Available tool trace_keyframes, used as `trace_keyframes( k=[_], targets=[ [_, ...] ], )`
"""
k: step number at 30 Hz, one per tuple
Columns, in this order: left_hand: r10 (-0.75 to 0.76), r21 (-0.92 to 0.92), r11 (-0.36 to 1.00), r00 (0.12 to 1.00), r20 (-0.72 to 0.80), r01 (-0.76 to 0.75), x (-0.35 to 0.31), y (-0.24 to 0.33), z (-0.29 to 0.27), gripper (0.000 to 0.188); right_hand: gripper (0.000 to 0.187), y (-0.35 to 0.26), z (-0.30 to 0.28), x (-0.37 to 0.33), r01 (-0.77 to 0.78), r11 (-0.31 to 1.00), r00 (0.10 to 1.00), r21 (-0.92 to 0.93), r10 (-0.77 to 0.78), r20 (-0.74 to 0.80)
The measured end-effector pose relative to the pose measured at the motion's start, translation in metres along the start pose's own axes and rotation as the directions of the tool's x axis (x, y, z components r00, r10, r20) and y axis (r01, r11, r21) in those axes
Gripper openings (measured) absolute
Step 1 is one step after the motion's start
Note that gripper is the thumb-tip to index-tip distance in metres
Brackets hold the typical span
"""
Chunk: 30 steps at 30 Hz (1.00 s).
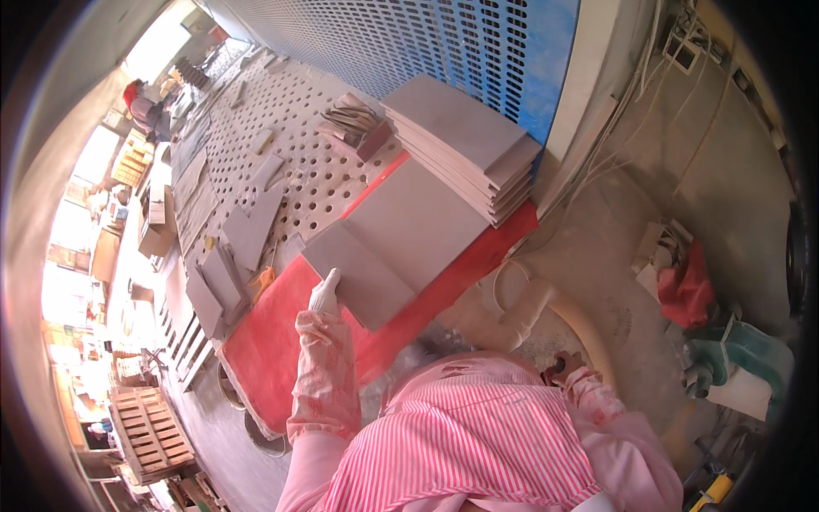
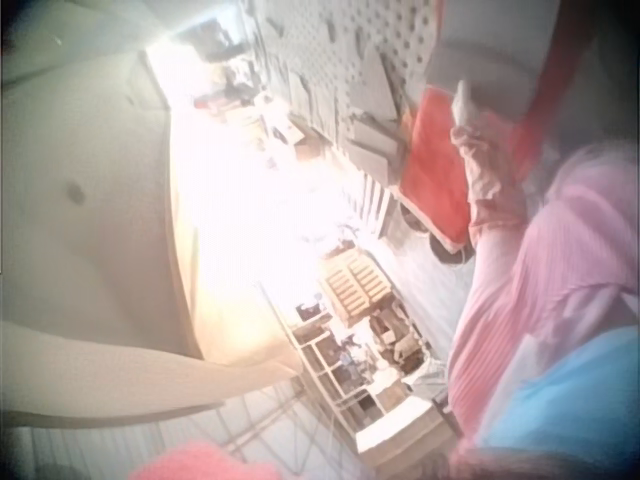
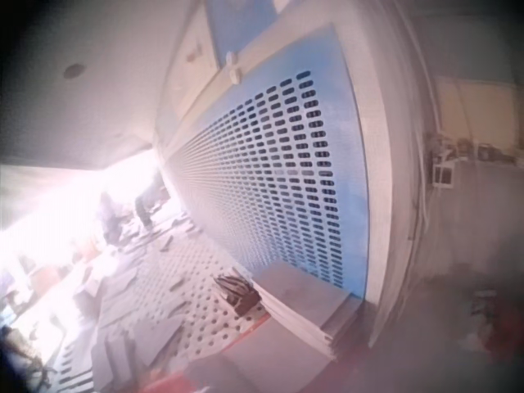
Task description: The person sands the edges of rectangular ceramic tiles on a red workbench using a handheld sanding block. They repeatedly flip and reposition each tile to smooth all edges, then place the finished tiles into a stack on the right side of the bench.
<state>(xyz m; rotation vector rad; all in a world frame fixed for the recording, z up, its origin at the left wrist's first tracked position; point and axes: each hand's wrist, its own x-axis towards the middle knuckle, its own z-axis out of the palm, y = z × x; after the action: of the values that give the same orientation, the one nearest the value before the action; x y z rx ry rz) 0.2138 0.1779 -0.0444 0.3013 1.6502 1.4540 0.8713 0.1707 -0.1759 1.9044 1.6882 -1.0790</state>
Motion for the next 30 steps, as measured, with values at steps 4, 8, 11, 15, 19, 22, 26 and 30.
trace_keyframes(
  k=[4, 8, 11, 15, 19, 22, 26, 30],
  targets=[
    [0.129, 0.122, 0.983, 0.990, 0.060, -0.135, 0.009, -0.014, 0.030, 0.041, 0.075, 0.002, 0.011, -0.004, -0.047, 0.997, 0.998, 0.055, 0.045, 0.038],
    [-0.069, 0.091, 0.993, 0.989, -0.131, 0.081, 0.033, -0.026, 0.094, 0.039, 0.078, 0.003, 0.027, -0.007, -0.070, 0.986, 0.997, 0.154, 0.066, 0.033],
    [0.031, 0.079, 0.996, 1.000, -0.002, -0.031, 0.028, -0.023, 0.109, 0.037, 0.085, 0.002, 0.039, -0.012, -0.046, 0.986, 0.999, 0.157, 0.045, 0.014],
    [-0.024, -0.049, 0.998, 0.997, 0.067, 0.027, 0.017, -0.005, 0.111, 0.032, 0.096, -0.007, 0.046, -0.019, -0.108, 0.971, 0.994, 0.215, 0.102, 0.041],
    [-0.007, -0.074, 0.997, 0.987, 0.164, 0.020, 0.020, 0.010, 0.112, 0.033, 0.086, -0.026, 0.041, -0.028, -0.166, 0.908, 0.984, 0.385, 0.124, 0.131],
    [-0.130, -0.207, 0.965, 0.980, 0.149, 0.159, 0.032, 0.011, 0.126, 0.036, 0.085, -0.039, 0.035, -0.036, -0.121, 0.961, 0.991, 0.248, 0.104, 0.082],
    [-0.175, -0.127, 0.975, 0.982, 0.070, 0.182, 0.054, 0.006, 0.176, 0.035, 0.085, -0.042, 0.038, -0.039, -0.193, 0.914, 0.980, 0.358, 0.164, 0.109],
    [-0.177, -0.003, 0.984, 0.984, -0.032, 0.177, 0.057, 0.012, 0.223, 0.037, 0.088, -0.027, 0.059, -0.025, -0.162, 0.949, 0.987, 0.269, 0.159, 0.032]
  ],
)
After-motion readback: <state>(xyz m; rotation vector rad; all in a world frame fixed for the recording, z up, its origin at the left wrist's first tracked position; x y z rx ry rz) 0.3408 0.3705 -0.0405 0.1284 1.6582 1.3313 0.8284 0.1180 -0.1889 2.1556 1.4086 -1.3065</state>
